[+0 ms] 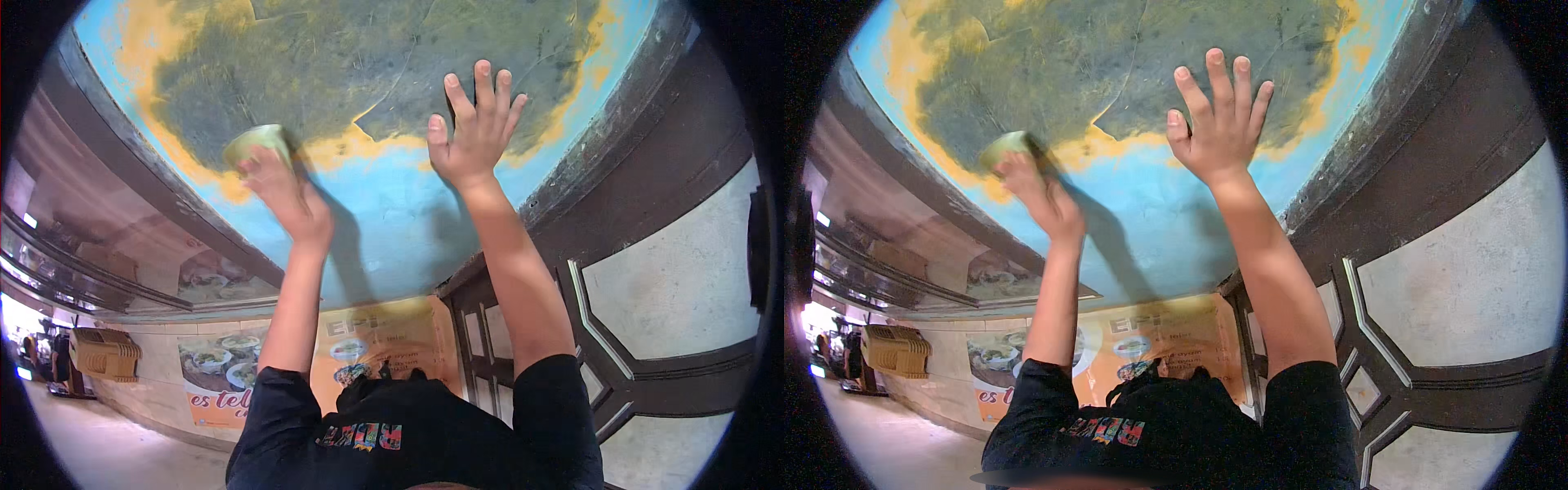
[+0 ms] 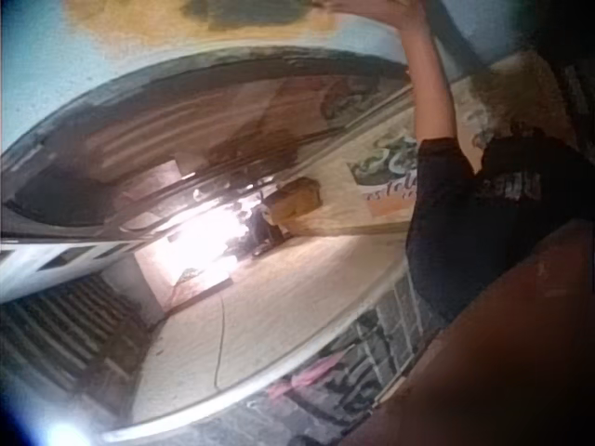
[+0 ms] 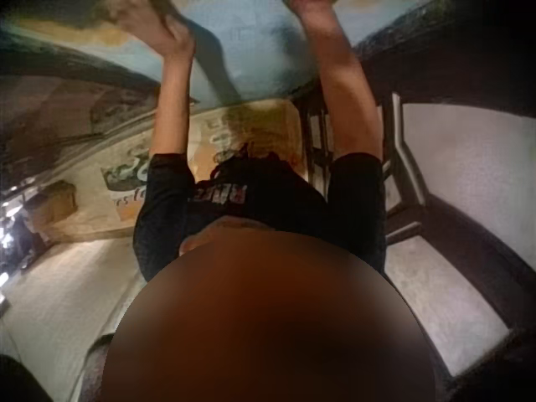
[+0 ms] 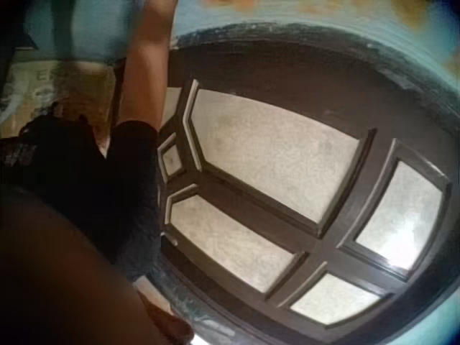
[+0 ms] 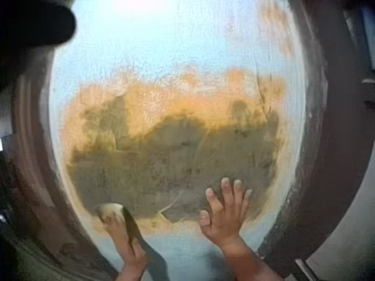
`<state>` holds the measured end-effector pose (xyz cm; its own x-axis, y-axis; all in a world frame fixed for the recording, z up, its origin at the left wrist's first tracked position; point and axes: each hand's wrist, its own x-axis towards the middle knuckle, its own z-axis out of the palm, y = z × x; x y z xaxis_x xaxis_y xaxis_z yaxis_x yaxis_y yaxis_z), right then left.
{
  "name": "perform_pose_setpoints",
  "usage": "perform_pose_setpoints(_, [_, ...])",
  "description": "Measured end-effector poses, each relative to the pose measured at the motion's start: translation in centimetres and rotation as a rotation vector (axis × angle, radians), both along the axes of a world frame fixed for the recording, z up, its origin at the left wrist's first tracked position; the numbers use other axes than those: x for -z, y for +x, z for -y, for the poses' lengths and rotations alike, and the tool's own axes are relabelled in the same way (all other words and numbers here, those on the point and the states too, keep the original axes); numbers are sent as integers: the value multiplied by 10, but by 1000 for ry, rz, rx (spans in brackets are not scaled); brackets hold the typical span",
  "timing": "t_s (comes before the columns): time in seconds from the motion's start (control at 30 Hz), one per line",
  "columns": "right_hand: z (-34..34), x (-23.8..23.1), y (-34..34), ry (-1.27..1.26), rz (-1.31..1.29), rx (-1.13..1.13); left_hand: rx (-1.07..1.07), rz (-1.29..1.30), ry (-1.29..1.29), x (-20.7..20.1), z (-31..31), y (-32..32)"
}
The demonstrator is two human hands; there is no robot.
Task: The recorder is using a piece of sandpaper to smooth a repaired or patched section of a ceiling.
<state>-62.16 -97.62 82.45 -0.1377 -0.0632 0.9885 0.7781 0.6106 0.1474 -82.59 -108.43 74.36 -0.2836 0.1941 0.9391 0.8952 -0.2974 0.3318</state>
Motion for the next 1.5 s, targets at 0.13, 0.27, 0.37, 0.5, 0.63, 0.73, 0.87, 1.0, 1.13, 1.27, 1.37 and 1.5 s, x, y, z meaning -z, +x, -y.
perform_pose_setpoints(0.13, [-9, 7, 4, -9, 6, 11, -10, -217, -113, 18, -14, 15])
perform_pose_setpoints(0.27, [-15, 11, 8, -23, 4, 23, -24, 118, 72, -6, -18, 9])
perform_pose_setpoints(0.37, [-15, 10, 6, -16, 1, 14, 25, -34, -38, 28, -28, 28])
perform_pose_setpoints(0.5, [-19, 14, 7, -21, 8, 12, 4, -46, -159, 41, -30, 34])
perform_pose_setpoints(0.63, [-24, 15, 15, -6, 0, 11, -86, 301, 91, -2, -25, 14])
perform_pose_setpoints(0.73, [-26, 17, 13, -13, 0, 13, -91, 345, 87, 17, -22, 12])
perform_pose_setpoints(0.87, [-30, 19, 15, -9, -4, 14, 7, 331, 15, 66, -27, 36])
perform_pose_setpoints(1.0, [-32, 22, 18, -23, -2, 6, 28, 146, -73, 64, -33, 53])
perform_pose_setpoints(1.13, [-38, 26, 23, -24, 7, 23, 16, 109, 11, 36, -48, 51])
perform_pose_setpoints(1.27, [-44, 29, 22, -29, 9, 7, -57, 216, 78, 40, -44, 23])
perform_pose_setpoints(1.37, [-50, 34, 25, -17, 12, 13, -103, 317, 77, 70, -46, 19])
perform_pose_setpoints(1.5, [-56, 37, 27, -7, 5, 15, -5, 359, 50, 83, -59, 58])
